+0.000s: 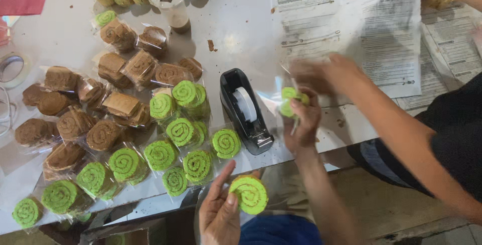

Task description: The person places green and yellow swiss roll slices into individual plastic bags and seals them using a tape dispenser.

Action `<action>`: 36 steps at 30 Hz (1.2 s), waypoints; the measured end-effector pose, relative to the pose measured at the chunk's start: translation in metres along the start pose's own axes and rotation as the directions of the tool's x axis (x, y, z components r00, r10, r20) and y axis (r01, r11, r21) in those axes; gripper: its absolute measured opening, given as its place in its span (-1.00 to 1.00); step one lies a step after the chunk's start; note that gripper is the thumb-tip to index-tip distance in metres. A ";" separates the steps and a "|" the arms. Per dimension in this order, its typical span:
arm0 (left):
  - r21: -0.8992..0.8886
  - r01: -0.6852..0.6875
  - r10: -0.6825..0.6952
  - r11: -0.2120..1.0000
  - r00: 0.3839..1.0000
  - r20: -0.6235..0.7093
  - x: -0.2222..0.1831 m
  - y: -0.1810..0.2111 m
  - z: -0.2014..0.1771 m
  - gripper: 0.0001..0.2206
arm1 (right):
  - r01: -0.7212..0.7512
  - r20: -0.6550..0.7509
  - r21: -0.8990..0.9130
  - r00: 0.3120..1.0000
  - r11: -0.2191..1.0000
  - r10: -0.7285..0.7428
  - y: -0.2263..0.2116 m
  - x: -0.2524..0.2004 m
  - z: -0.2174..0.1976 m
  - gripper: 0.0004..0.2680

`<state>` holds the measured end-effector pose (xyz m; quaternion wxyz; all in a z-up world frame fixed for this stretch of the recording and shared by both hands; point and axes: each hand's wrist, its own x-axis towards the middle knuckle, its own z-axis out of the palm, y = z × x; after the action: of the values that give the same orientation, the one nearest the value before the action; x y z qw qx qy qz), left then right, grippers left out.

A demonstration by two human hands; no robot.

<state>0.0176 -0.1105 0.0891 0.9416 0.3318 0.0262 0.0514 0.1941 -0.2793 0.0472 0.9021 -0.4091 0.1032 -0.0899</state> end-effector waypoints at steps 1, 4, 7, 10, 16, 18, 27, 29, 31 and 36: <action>0.026 0.000 0.002 1.000 0.997 -0.072 -0.002 0.002 -0.006 -0.41 | 0.101 -0.013 -0.115 0.995 0.988 -0.103 -0.004 -0.001 -0.009 -0.75; 0.031 -0.003 0.006 1.000 0.994 -0.113 0.001 0.009 -0.010 -0.39 | 0.274 0.062 -0.142 0.961 0.951 -0.268 -0.020 -0.010 -0.022 -0.75; 0.029 0.011 -0.007 1.000 0.992 -0.129 0.003 0.011 -0.006 -0.37 | 0.339 0.201 0.030 0.919 0.940 -0.338 -0.032 -0.026 -0.034 -0.76; 0.045 0.011 -0.005 0.999 0.992 -0.125 0.004 0.006 -0.009 -0.38 | 0.350 0.249 0.067 0.901 0.934 -0.356 -0.039 -0.045 -0.035 -0.74; 0.063 0.029 -0.024 0.998 0.997 -0.075 0.005 0.007 -0.006 -0.41 | 0.389 0.181 -0.068 0.911 0.919 -0.372 -0.041 -0.055 -0.037 -0.74; 0.062 0.023 -0.019 0.998 0.998 -0.065 0.006 0.006 -0.006 -0.40 | 0.388 0.161 -0.103 0.915 0.916 -0.369 -0.040 -0.054 -0.036 -0.74; 0.096 0.064 -0.056 0.993 0.995 -0.085 0.002 0.006 -0.003 -0.42 | 0.396 0.152 -0.235 0.917 0.888 -0.368 -0.034 -0.060 -0.048 -0.79; 0.077 0.047 -0.039 0.996 0.994 -0.105 0.001 0.005 -0.005 -0.39 | 0.294 0.085 -0.176 0.955 0.940 -0.283 -0.031 -0.059 -0.062 -0.77; 0.089 0.050 -0.038 0.995 0.992 -0.124 -0.001 0.002 -0.009 -0.40 | 0.312 0.065 -0.132 0.950 0.941 -0.306 -0.031 -0.048 -0.083 -0.75; 0.054 0.024 -0.017 0.998 0.993 -0.119 -0.002 -0.002 -0.012 -0.42 | 0.444 0.025 -0.094 0.896 0.891 -0.444 -0.054 -0.028 -0.110 -0.75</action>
<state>0.0143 -0.1046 0.0788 0.9292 0.3540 0.0871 0.0607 0.1339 -0.3870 0.0203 0.8368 -0.4656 0.0101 -0.2879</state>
